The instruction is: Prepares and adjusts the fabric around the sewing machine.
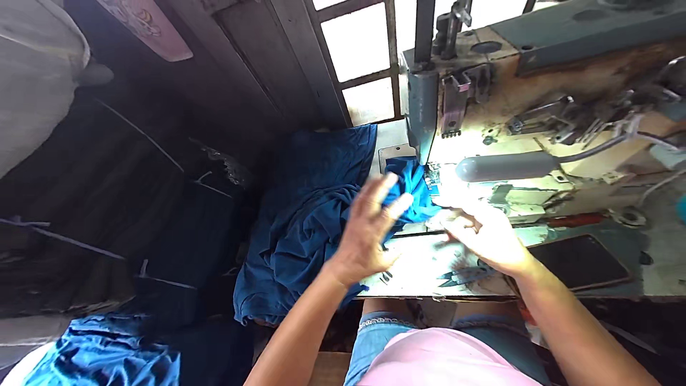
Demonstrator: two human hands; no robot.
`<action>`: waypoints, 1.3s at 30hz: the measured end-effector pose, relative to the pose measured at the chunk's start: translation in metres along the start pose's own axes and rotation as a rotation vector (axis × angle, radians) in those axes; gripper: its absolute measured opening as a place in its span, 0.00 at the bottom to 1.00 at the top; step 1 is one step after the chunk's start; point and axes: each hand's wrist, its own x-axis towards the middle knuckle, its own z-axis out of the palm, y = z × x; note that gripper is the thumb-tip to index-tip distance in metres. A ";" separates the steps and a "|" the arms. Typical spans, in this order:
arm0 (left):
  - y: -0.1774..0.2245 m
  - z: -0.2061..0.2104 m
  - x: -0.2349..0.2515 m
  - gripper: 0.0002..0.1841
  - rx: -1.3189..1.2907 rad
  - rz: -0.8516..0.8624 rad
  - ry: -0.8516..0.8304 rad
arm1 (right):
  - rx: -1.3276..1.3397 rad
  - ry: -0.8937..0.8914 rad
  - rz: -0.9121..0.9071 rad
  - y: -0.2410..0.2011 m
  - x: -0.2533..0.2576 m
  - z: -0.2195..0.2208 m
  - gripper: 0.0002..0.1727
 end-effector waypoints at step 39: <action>0.044 -0.002 0.013 0.18 0.293 0.311 -0.346 | -0.490 -0.110 -0.473 -0.004 -0.041 0.006 0.11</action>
